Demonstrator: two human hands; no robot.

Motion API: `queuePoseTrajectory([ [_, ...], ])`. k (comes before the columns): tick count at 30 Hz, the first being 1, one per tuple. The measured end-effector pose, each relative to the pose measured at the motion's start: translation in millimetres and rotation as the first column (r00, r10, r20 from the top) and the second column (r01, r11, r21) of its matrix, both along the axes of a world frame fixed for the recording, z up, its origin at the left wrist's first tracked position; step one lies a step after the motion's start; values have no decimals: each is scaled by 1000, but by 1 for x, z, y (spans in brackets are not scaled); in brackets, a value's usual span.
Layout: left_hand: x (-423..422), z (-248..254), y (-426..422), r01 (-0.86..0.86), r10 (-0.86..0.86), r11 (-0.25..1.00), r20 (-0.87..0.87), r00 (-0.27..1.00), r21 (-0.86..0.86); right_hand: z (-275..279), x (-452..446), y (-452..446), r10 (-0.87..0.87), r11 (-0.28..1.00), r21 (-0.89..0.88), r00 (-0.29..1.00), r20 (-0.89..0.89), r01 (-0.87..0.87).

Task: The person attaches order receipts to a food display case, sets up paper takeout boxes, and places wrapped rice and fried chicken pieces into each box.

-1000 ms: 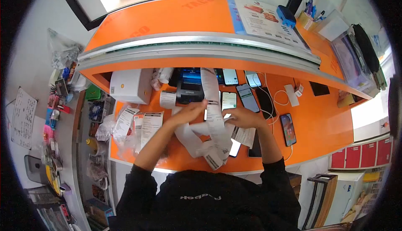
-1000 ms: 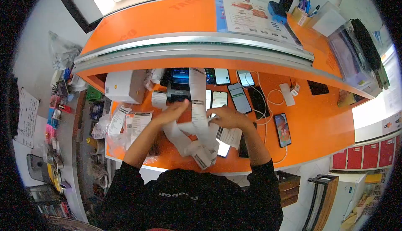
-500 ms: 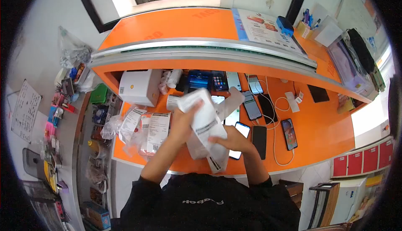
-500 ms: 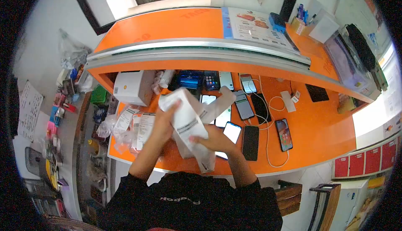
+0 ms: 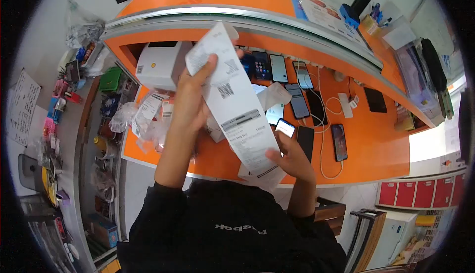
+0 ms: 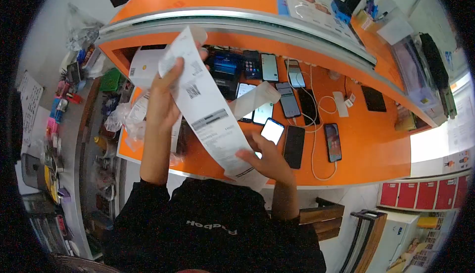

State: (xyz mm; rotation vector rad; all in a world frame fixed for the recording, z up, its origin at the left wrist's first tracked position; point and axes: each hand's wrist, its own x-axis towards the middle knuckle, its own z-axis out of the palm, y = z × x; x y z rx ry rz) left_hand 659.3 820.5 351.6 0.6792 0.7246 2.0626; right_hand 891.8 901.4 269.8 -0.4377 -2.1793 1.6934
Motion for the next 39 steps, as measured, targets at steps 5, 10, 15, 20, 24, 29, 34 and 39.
queuePoseTrajectory([
  [5, 43, -20, 7, 49, -37, 985, 77, 996, -164, 27, -29, -18, -253, 958, -166, 961, -107, 234],
  [10, -1, -6, -1, -38, 37, 999, 50, 998, 28, 21, -7, -27, -245, 955, -165, 969, 21, 245],
  [15, -8, -2, -6, -91, 79, 989, 104, 991, 117, 13, 4, -35, -340, 925, -179, 940, 8, 336],
  [20, 35, -41, -10, -4, -42, 979, -225, 973, -203, 18, -9, -31, -521, 853, 2, 852, -54, 522],
  [24, 62, -68, -4, 126, -194, 917, -145, 970, -378, 26, -26, -25, -523, 838, 141, 850, -69, 527],
  [29, 67, -78, 8, 61, -98, 962, -131, 986, -267, 17, -40, -16, -483, 854, 188, 873, -63, 486],
  [34, 54, -93, 15, 90, -118, 965, -102, 988, -245, 5, -56, -2, -380, 876, -362, 918, -115, 317],
  [39, 37, -84, 23, 179, -146, 969, 186, 972, -172, 0, -61, 16, -272, 868, -439, 962, -34, 230],
])
